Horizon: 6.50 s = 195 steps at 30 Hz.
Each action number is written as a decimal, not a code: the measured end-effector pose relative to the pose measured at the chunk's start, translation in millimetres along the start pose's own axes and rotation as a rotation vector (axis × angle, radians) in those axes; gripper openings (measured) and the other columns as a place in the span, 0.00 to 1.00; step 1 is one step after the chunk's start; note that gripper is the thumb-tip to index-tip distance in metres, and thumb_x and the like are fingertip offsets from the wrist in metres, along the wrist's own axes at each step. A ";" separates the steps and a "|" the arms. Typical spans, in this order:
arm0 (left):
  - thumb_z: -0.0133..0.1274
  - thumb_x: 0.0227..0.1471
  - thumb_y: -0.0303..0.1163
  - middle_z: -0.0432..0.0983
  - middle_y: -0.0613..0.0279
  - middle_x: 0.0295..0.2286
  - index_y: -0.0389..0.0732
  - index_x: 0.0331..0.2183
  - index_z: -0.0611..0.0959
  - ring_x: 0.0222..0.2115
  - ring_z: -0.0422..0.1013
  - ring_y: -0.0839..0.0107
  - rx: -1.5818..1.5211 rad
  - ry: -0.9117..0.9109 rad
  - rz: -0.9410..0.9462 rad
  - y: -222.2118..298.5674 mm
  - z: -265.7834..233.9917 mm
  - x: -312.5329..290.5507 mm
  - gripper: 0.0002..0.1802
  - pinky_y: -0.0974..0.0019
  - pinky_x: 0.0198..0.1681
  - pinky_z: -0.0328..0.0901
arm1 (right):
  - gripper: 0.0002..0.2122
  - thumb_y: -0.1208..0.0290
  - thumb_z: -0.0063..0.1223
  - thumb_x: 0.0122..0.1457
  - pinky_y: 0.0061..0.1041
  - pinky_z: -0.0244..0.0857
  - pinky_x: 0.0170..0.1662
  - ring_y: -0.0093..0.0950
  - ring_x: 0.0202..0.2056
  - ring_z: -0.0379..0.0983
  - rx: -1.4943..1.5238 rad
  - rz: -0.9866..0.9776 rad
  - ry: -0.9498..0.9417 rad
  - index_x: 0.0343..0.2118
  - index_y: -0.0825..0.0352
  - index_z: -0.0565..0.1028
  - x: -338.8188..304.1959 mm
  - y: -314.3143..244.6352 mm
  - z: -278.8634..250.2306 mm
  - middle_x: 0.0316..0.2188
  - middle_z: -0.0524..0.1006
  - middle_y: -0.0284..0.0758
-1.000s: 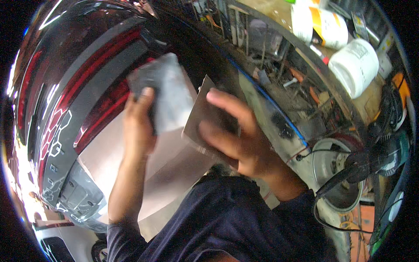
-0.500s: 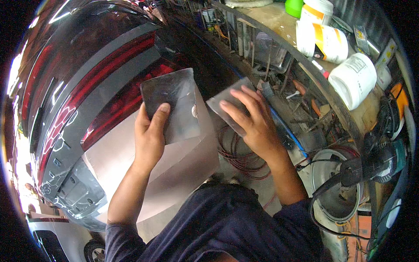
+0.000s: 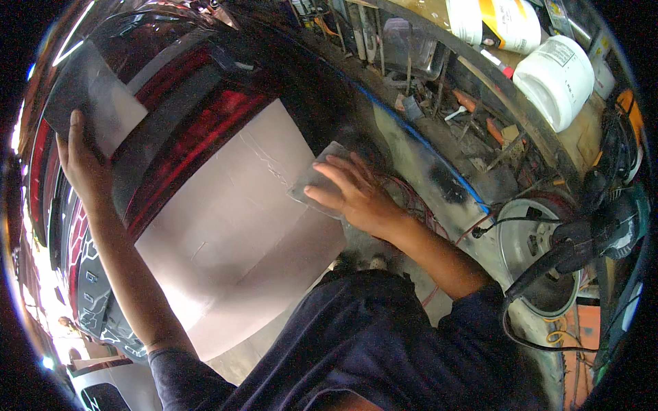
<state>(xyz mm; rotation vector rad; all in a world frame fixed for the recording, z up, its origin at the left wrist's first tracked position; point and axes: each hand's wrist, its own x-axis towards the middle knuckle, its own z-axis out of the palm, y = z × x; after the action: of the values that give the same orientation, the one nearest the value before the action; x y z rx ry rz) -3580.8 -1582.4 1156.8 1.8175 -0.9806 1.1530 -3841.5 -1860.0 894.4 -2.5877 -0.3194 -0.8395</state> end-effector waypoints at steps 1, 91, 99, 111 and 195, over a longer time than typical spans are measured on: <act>0.57 0.58 0.38 0.76 0.53 0.45 0.35 0.51 0.78 0.44 0.75 0.66 -0.106 -0.024 -0.122 -10.6 -0.3 2.5 0.23 0.66 0.49 0.69 | 0.21 0.75 0.49 0.58 0.49 0.53 0.64 0.43 0.60 0.63 0.005 -0.001 -0.020 0.54 0.49 0.74 0.0 -0.6 6.3 0.58 0.67 0.42; 0.53 0.49 0.19 0.72 0.49 0.53 0.33 0.58 0.72 0.51 0.71 0.59 -0.081 -0.159 -0.087 -53.9 -31.4 5.2 0.31 0.59 0.56 0.66 | 0.24 0.74 0.52 0.59 0.47 0.59 0.63 0.49 0.62 0.58 0.104 0.079 -0.179 0.59 0.46 0.70 -65.2 -16.8 16.6 0.58 0.64 0.44; 0.54 0.61 0.39 0.75 0.55 0.45 0.32 0.52 0.73 0.45 0.71 0.69 -0.810 -0.327 -1.188 161.3 45.6 -171.6 0.24 0.65 0.54 0.62 | 0.25 0.89 0.55 0.50 0.45 0.61 0.61 0.51 0.60 0.64 0.450 0.062 0.225 0.52 0.65 0.69 -0.3 -60.7 -75.8 0.59 0.64 0.53; 0.54 0.60 0.33 0.76 0.53 0.42 0.34 0.49 0.72 0.43 0.73 0.66 -0.921 -0.082 -1.447 180.6 21.2 -176.5 0.18 0.62 0.49 0.69 | 0.28 0.83 0.51 0.55 0.44 0.57 0.65 0.46 0.61 0.62 0.030 0.116 -0.100 0.58 0.50 0.73 -27.0 -22.9 -35.8 0.58 0.65 0.44; 0.57 0.57 0.37 0.78 0.50 0.45 0.32 0.50 0.78 0.46 0.76 0.62 -0.868 0.045 -0.604 -25.5 -49.8 -7.5 0.24 0.59 0.52 0.69 | 0.30 0.78 0.47 0.56 0.65 0.51 0.62 0.52 0.60 0.57 -0.234 0.004 0.179 0.62 0.43 0.66 109.9 -121.9 62.2 0.58 0.60 0.44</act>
<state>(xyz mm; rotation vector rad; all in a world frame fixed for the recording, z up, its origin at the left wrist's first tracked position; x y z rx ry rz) -3577.9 -1526.1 1160.2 1.2157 -0.6644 0.2981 -3763.0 -1713.7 951.3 -2.6961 -0.1722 -1.1605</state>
